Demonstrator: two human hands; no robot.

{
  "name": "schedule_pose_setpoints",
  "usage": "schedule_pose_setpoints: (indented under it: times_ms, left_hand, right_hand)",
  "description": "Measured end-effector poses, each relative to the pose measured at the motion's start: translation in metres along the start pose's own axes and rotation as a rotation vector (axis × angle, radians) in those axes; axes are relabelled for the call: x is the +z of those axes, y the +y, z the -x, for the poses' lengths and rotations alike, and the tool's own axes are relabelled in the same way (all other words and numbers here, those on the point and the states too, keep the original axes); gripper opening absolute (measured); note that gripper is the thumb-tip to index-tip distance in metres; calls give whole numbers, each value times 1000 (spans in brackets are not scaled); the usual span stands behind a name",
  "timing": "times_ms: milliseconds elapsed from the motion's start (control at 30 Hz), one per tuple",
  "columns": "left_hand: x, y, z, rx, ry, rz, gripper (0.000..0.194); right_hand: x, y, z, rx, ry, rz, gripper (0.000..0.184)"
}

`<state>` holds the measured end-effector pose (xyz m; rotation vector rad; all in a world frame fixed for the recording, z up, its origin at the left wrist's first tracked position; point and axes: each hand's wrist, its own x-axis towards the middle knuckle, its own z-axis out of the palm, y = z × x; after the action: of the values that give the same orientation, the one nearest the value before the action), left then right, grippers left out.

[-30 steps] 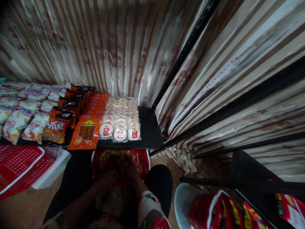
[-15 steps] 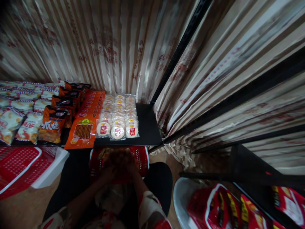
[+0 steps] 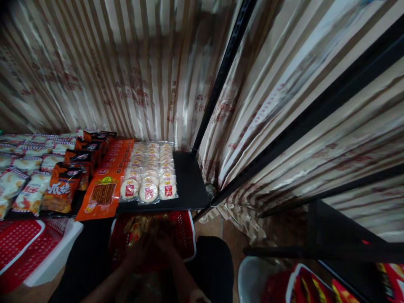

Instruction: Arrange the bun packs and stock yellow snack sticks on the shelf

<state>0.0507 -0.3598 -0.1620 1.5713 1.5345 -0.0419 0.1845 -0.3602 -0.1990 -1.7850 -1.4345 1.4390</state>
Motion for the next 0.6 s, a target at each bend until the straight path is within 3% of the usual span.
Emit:
schedule_pose_setpoints:
  times_ms: [167, 400, 600]
  left_hand:
    - [-6, 19, 2, -57, 78, 175, 39]
    - [8, 27, -5, 8, 191, 359, 36]
    - [17, 33, -5, 15, 241, 486, 33]
  right_hand:
    - [-6, -8, 8, -77, 52, -252, 43]
    - [-25, -23, 26, -180, 153, 3, 33]
    - [-27, -24, 38, -189, 282, 162, 35]
